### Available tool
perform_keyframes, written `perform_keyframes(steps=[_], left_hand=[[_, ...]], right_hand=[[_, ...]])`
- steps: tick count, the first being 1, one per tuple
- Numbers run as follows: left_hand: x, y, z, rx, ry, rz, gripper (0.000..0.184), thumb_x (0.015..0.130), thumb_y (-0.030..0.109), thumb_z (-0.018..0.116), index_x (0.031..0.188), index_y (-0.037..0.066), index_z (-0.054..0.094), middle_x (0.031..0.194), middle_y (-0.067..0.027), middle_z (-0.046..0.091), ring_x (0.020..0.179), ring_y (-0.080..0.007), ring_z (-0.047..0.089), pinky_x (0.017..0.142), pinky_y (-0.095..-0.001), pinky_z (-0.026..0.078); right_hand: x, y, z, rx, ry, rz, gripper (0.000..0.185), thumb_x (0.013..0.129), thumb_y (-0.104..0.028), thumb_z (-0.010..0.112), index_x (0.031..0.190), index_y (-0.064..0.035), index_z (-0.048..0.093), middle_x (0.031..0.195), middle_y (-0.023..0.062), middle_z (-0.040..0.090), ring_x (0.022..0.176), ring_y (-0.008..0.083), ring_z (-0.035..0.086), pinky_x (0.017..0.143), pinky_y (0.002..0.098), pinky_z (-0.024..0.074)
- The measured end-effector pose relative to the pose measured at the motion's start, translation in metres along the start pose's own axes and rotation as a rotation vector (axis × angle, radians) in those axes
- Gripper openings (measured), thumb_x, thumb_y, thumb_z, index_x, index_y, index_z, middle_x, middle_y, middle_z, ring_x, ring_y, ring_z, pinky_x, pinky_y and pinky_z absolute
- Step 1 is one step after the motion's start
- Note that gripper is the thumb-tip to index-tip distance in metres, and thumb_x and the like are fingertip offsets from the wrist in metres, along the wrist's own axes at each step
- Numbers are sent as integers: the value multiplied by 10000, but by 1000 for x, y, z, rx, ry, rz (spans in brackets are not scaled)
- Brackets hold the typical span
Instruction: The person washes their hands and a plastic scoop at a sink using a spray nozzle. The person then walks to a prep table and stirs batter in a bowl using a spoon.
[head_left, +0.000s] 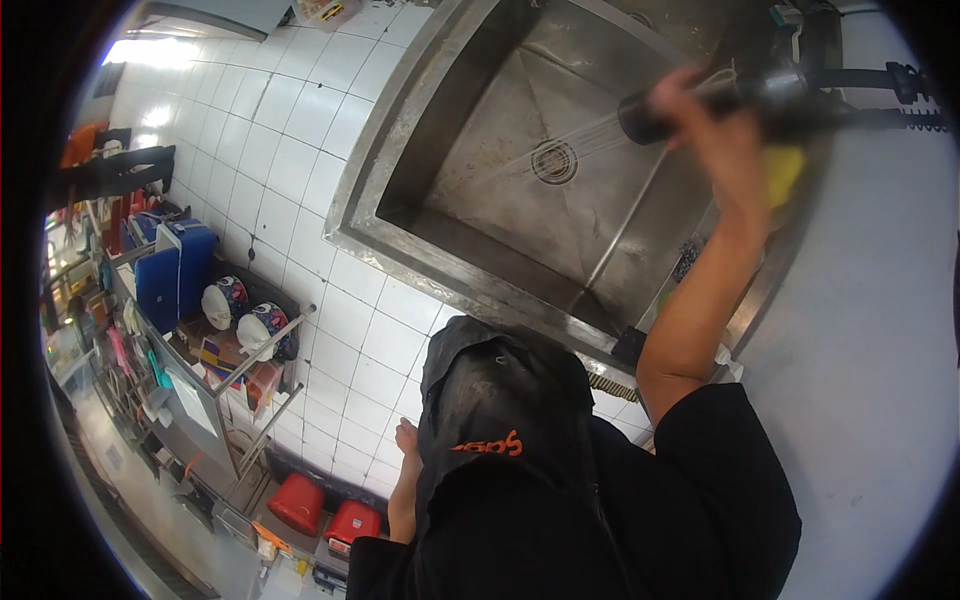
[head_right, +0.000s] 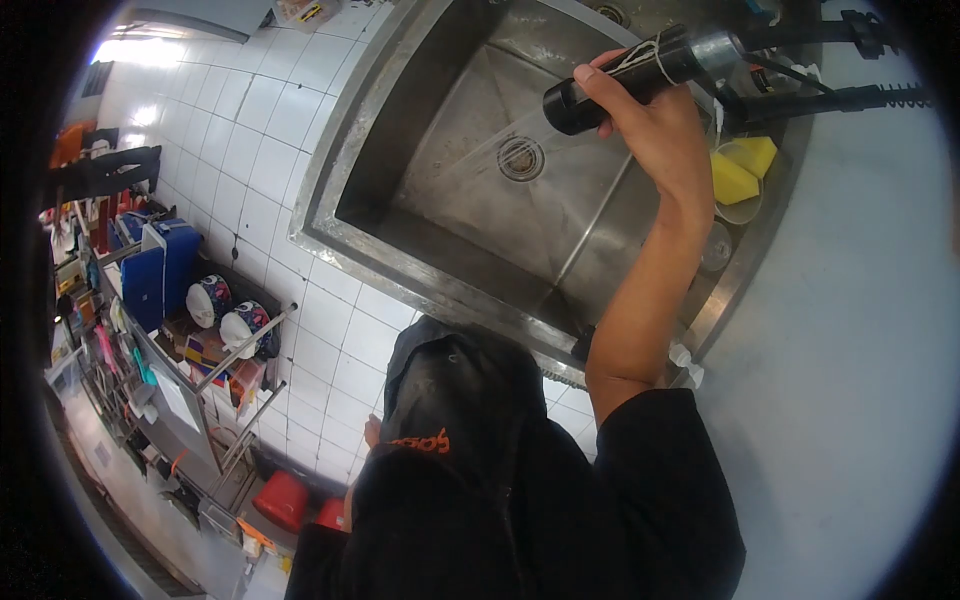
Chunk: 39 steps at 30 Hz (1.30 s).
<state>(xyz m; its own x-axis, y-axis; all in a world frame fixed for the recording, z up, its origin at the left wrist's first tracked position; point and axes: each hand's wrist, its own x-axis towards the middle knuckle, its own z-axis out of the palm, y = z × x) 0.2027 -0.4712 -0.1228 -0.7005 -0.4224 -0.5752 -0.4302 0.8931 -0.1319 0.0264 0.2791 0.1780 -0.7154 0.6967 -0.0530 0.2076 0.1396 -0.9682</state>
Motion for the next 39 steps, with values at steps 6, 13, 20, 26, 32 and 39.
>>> perform_keyframes(steps=[6,13,20,26,32,39], left_hand=[[-3,2,0,51,-3,6,669,974,504,320,1006,-89,627,996,-348,641,987,-513,600,882,-553,459],[-5,5,-1,42,23,29,672,975,501,323,979,-96,632,962,-350,645,972,-516,604,867,-555,465],[-1,0,-3,3,-16,-18,667,981,491,318,978,-99,631,972,-352,643,971,-513,606,868,-551,464],[-3,3,-1,40,-1,14,667,981,491,318,999,-100,626,985,-350,643,976,-512,606,870,-554,461],[-1,1,-4,-10,0,-28,657,983,485,320,981,-96,626,976,-350,642,972,-514,605,865,-556,461],[-1,2,-2,-21,16,-4,657,984,494,319,965,-86,628,950,-348,645,956,-518,603,853,-561,460]], right_hand=[[2,0,2,19,7,1,241,828,-242,751,923,-30,687,776,40,653,610,93,560,548,234,440],[0,-9,10,75,6,0,248,830,-244,750,924,-24,682,758,37,643,606,89,553,560,232,435],[4,-1,5,-9,44,-13,274,834,-274,752,921,-24,683,749,27,645,605,88,557,559,233,438],[7,6,-3,-121,51,-14,262,833,-268,753,920,-30,687,759,30,651,615,93,565,561,233,446],[3,-2,6,16,18,-16,265,829,-268,757,927,-32,686,762,29,647,615,85,559,555,232,440],[0,-8,12,109,-2,2,260,821,-257,760,941,-40,681,761,32,646,593,91,557,544,224,425]])
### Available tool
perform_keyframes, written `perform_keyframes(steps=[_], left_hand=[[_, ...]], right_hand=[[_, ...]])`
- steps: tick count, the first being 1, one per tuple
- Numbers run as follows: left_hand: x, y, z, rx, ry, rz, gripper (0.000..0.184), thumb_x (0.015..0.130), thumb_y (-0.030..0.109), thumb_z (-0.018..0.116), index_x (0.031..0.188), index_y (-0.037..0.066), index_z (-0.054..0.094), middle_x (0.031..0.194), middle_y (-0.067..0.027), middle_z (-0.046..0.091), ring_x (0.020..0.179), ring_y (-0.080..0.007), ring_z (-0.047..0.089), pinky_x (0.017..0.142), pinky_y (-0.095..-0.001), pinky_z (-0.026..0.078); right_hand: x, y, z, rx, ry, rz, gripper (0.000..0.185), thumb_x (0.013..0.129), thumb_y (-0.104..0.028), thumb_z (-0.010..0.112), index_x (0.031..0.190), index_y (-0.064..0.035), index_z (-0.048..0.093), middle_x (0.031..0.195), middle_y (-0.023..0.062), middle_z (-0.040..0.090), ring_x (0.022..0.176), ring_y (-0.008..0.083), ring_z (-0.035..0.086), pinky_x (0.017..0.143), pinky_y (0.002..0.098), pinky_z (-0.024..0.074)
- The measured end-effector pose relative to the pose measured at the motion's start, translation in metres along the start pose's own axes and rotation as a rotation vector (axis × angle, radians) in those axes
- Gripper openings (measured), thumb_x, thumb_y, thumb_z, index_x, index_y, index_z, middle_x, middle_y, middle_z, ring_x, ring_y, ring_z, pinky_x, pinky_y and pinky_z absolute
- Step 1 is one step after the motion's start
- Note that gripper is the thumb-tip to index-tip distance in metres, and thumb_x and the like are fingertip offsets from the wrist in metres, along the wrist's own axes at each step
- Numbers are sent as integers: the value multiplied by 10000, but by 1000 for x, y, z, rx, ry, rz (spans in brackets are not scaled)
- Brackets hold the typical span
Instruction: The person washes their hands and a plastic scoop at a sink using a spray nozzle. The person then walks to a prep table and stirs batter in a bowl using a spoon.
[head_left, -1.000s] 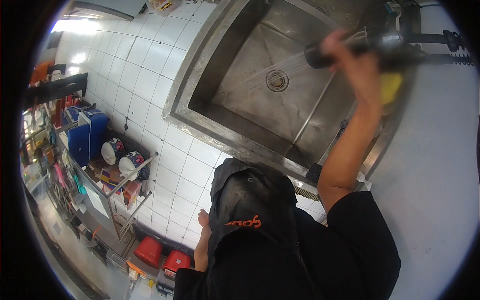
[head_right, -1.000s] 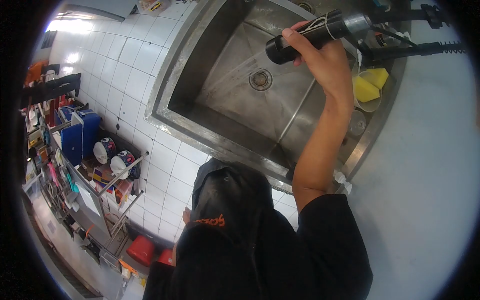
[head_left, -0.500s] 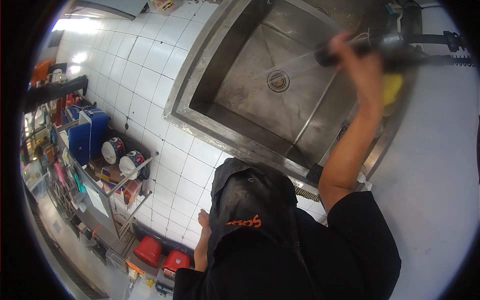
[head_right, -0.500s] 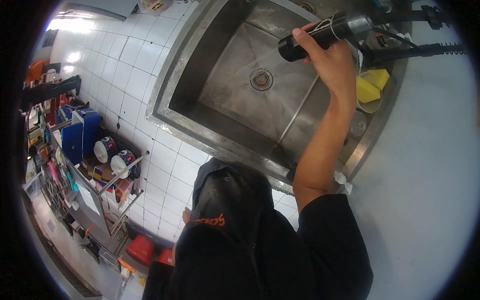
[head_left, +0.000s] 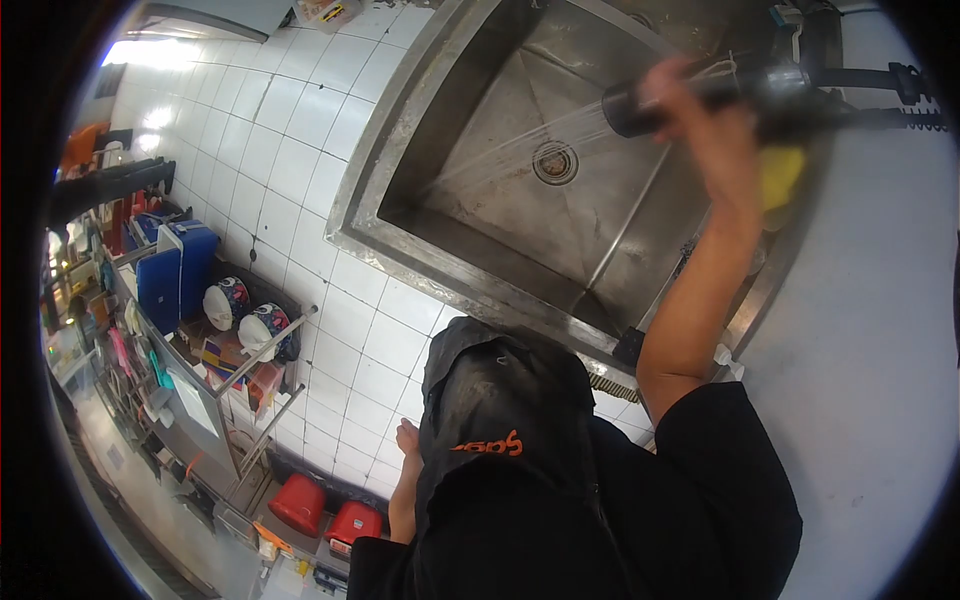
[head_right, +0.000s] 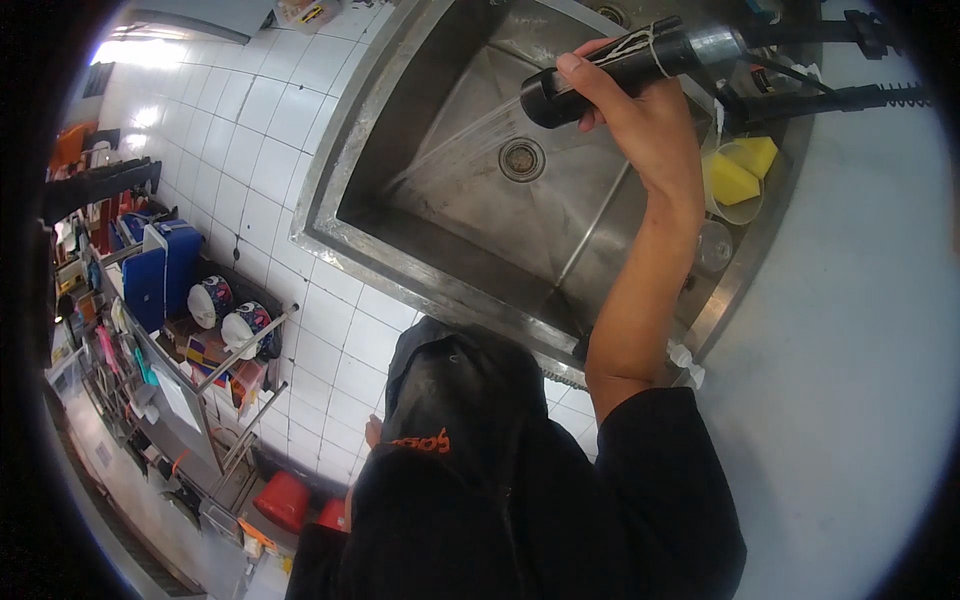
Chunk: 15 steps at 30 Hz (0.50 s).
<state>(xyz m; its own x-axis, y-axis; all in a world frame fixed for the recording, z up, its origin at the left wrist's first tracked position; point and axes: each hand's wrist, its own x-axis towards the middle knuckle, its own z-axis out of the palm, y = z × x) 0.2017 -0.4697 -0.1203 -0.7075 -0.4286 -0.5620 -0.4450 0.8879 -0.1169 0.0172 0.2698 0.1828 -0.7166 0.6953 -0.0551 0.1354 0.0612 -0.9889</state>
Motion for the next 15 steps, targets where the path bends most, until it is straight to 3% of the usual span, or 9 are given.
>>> perform_keyframes(steps=[15], left_hand=[[4,0,5,46,-24,25,651,982,493,327,1005,-83,629,995,-348,640,994,-515,596,882,-558,455]], right_hand=[[-5,0,-20,-155,-51,50,241,817,-249,753,911,-40,678,769,31,647,601,94,561,553,236,443]])
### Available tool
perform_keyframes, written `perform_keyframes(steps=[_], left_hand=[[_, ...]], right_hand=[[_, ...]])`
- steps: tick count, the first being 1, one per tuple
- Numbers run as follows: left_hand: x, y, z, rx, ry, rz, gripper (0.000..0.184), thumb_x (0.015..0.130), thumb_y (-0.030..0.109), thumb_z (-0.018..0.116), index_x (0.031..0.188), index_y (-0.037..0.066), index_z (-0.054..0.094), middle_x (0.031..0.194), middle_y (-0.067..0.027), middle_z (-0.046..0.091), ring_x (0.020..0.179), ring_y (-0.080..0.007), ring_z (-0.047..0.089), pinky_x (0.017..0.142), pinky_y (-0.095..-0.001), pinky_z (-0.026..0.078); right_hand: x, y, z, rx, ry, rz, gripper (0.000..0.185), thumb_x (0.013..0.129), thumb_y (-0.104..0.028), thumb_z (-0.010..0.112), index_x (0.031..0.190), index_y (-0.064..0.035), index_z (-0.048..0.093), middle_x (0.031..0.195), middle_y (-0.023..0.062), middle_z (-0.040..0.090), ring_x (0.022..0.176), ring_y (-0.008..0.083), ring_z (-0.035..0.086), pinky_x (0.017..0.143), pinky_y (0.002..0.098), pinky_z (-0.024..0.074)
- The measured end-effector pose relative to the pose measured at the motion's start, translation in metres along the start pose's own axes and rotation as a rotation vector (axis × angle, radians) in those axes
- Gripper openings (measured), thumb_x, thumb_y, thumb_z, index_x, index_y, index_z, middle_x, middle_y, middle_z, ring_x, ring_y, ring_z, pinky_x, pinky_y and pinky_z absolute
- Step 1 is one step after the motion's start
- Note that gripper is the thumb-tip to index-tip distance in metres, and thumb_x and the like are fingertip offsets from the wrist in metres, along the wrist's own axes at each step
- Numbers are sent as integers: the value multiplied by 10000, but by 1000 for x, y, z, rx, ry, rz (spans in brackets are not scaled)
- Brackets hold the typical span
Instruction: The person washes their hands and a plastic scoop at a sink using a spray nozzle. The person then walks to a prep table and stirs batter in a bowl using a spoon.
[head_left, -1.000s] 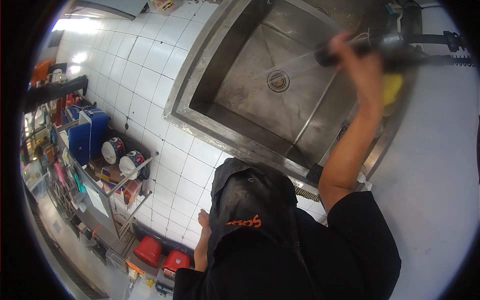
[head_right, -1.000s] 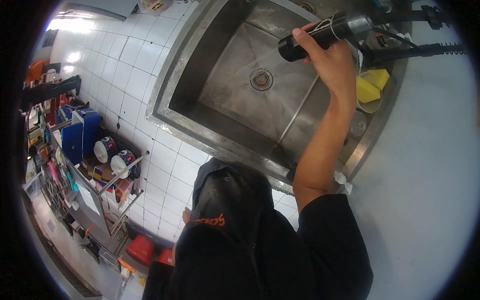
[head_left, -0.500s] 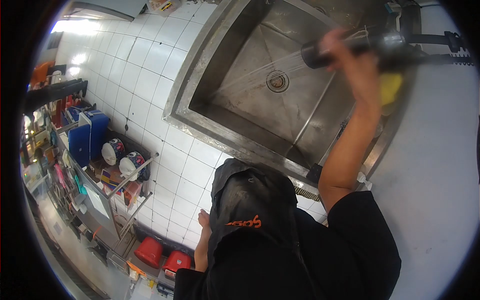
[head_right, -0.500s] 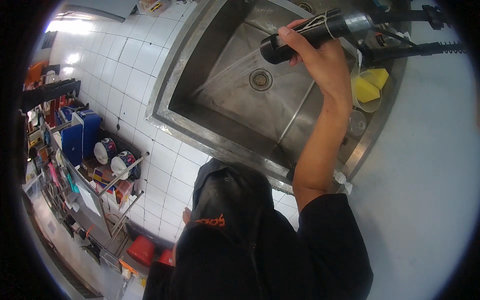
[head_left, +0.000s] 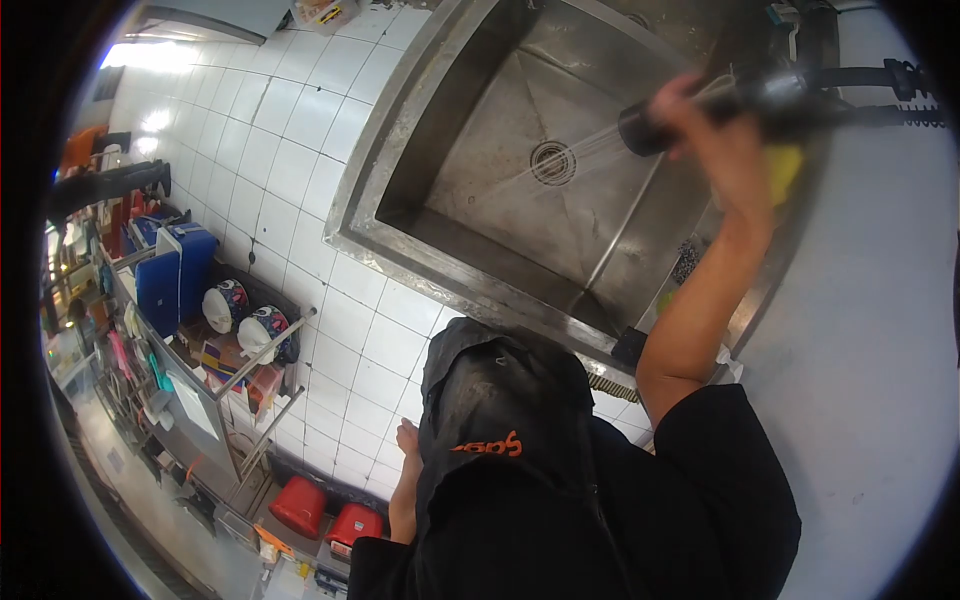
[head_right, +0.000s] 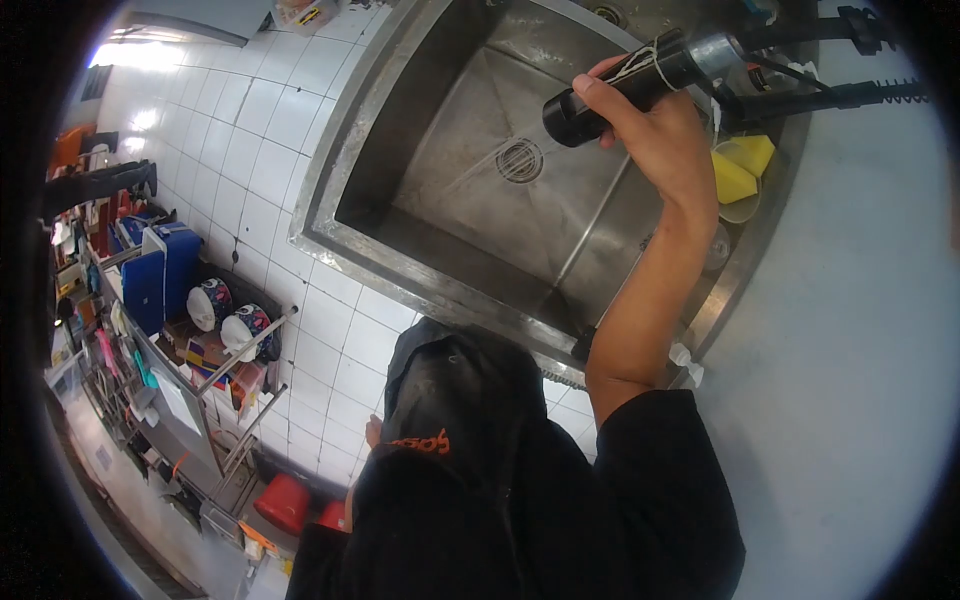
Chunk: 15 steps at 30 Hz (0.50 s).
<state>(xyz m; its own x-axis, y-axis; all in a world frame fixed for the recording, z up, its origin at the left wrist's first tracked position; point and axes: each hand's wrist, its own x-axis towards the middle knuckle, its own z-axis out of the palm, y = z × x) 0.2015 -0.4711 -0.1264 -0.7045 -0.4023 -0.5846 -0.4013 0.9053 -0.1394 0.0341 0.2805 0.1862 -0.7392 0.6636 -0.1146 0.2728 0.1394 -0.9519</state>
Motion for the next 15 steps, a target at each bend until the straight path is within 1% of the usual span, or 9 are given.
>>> perform_keyframes(steps=[10,12,15], left_hand=[[-2,0,0,33,-17,2,654,982,489,319,1019,-87,627,1016,-347,638,1019,-509,590,899,-549,448],[-1,-5,5,65,-14,29,655,982,488,320,1019,-89,627,1014,-347,639,1018,-510,591,900,-550,447],[6,-15,14,108,-14,54,658,981,487,318,1015,-93,627,1009,-347,640,1016,-510,592,901,-550,447]], right_hand=[[4,8,-3,-48,35,12,258,820,-269,757,908,-41,678,767,29,646,604,97,562,555,239,449],[2,7,-3,-41,34,19,267,818,-272,762,915,-39,676,767,32,646,605,98,564,554,238,450],[-2,2,2,56,2,-10,280,819,-274,764,931,-34,672,769,37,648,608,101,567,553,236,449]])
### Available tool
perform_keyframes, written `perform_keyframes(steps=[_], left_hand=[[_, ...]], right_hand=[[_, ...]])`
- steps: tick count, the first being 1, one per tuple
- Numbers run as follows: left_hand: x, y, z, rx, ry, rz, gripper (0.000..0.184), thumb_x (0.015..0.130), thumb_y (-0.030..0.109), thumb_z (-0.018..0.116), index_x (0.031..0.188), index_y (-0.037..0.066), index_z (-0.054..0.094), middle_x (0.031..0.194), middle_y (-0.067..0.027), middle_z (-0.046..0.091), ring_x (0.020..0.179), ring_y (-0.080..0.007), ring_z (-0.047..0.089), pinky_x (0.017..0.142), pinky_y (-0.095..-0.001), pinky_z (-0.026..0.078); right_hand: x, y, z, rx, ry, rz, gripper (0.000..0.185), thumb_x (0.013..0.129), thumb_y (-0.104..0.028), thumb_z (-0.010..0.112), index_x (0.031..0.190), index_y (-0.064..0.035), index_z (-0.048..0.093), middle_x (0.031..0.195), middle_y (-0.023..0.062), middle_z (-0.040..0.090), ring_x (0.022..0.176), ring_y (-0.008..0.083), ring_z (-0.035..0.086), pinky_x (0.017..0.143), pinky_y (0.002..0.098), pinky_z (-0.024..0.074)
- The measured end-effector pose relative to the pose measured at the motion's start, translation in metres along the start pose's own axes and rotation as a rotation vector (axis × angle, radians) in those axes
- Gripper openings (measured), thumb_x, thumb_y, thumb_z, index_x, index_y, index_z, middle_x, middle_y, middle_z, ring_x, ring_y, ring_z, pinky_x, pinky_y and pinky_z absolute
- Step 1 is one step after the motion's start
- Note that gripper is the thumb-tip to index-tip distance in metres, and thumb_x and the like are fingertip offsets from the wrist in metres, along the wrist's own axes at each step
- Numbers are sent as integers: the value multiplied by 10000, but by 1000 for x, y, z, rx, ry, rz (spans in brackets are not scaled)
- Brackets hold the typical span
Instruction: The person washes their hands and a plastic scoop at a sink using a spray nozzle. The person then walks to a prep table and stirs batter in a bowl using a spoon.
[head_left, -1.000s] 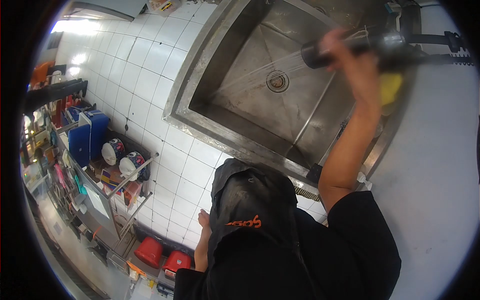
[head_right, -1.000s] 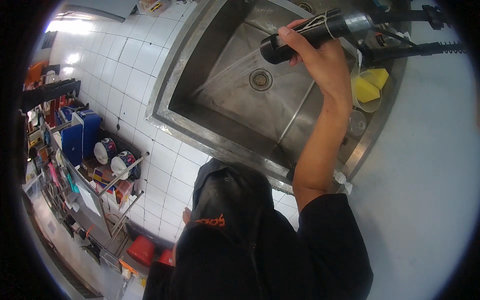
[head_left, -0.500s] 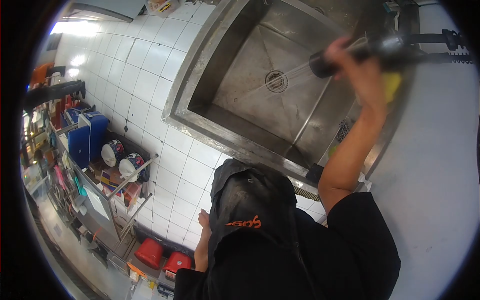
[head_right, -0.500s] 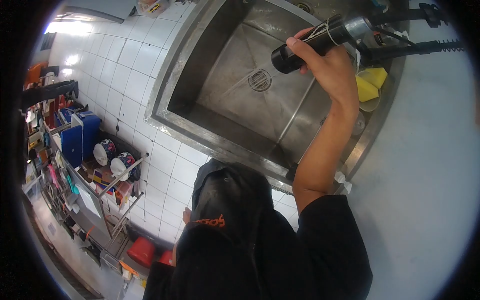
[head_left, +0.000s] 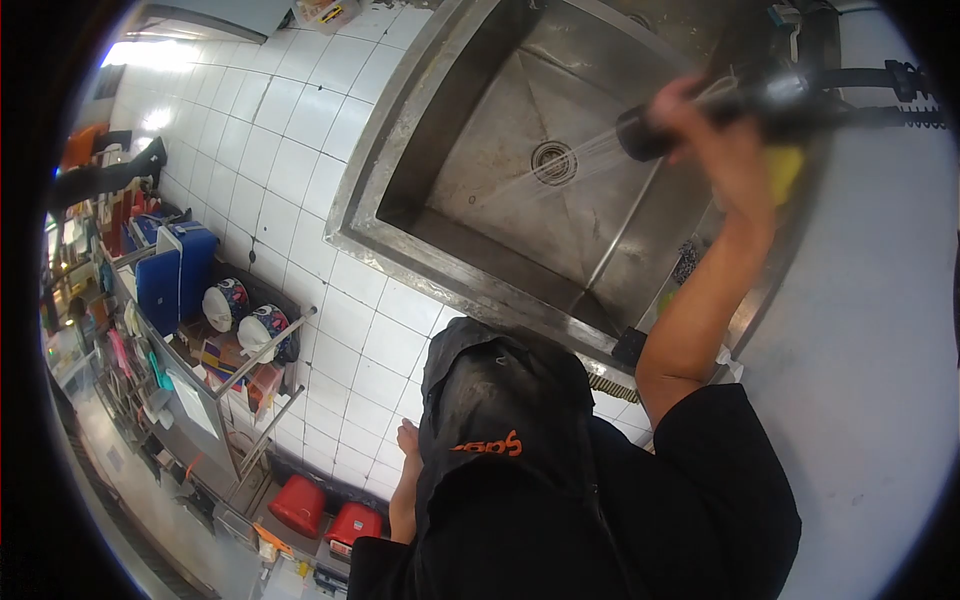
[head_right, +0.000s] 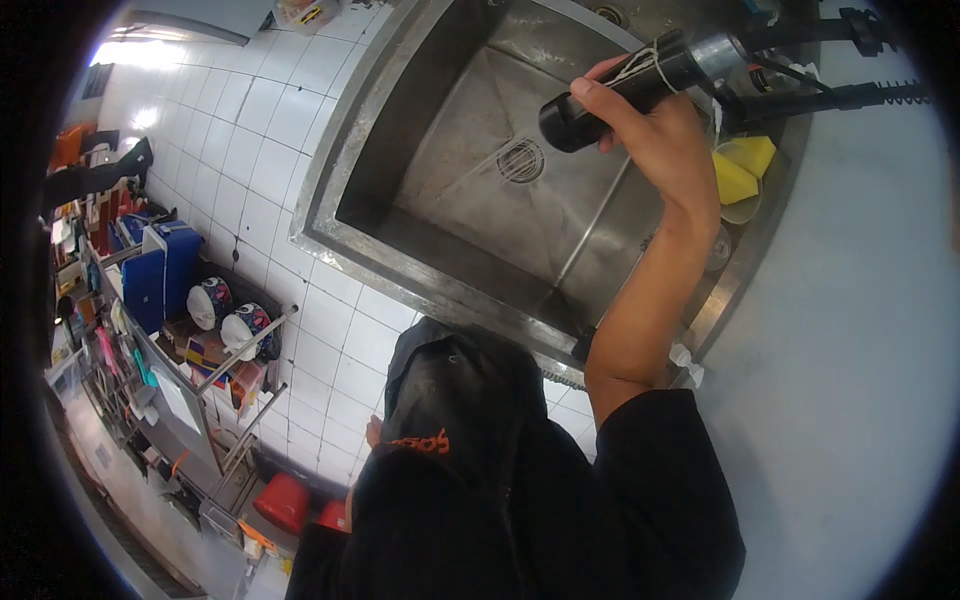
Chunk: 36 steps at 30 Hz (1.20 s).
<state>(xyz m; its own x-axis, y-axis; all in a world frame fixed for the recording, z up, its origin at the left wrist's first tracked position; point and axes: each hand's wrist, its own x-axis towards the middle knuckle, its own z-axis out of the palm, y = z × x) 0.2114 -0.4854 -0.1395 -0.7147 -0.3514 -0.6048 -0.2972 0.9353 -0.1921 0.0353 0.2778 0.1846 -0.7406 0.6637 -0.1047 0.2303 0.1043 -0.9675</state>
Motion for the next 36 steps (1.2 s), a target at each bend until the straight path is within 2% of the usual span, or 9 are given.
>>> perform_keyframes(steps=[7,15,18,22,25,28,31,36], left_hand=[[-3,13,-22,-155,-52,-97,668,981,488,306,1007,-99,626,1006,-349,640,1006,-512,595,892,-551,454],[-6,11,-19,-128,-20,-91,653,984,486,324,996,-92,627,981,-346,644,986,-513,600,879,-555,458],[-7,11,-20,-118,-19,-73,647,985,482,328,981,-92,627,975,-347,644,983,-514,599,877,-557,457],[-6,5,-19,-47,-24,48,647,986,478,327,968,-95,627,974,-347,644,983,-516,598,878,-559,454],[-7,7,-18,-13,1,62,650,985,479,328,961,-97,628,979,-349,643,986,-515,599,882,-557,454],[-4,7,-16,-14,-4,50,660,981,489,327,959,-98,630,983,-350,642,991,-513,599,885,-556,455],[-3,12,-16,-98,14,-78,668,978,499,325,967,-93,633,985,-347,644,993,-512,600,882,-557,456],[-4,10,-16,-107,10,-47,668,976,506,317,990,-80,636,986,-342,646,988,-512,601,877,-559,458]], right_hand=[[1,-2,1,0,-18,-1,274,825,-266,760,934,-32,668,768,36,649,605,101,564,552,234,446],[5,3,-3,-133,47,44,246,833,-266,745,895,-37,680,755,26,648,596,94,562,543,235,443],[9,10,-7,-174,60,-22,242,835,-267,741,886,-38,684,748,23,645,585,95,557,539,239,441],[7,6,-4,-139,66,-6,244,831,-262,743,897,-34,683,751,26,646,578,97,553,545,243,441],[4,1,2,-91,46,-16,244,828,-255,745,904,-33,681,757,30,646,583,97,554,549,242,437],[4,2,3,-19,29,-42,237,828,-245,747,910,-33,679,760,32,644,588,97,554,553,238,434],[5,1,4,15,14,-36,227,832,-236,745,918,-36,679,759,30,641,590,96,554,553,236,432],[4,-4,17,94,35,-45,231,832,-236,746,927,-36,677,755,30,638,586,93,549,545,230,427]])
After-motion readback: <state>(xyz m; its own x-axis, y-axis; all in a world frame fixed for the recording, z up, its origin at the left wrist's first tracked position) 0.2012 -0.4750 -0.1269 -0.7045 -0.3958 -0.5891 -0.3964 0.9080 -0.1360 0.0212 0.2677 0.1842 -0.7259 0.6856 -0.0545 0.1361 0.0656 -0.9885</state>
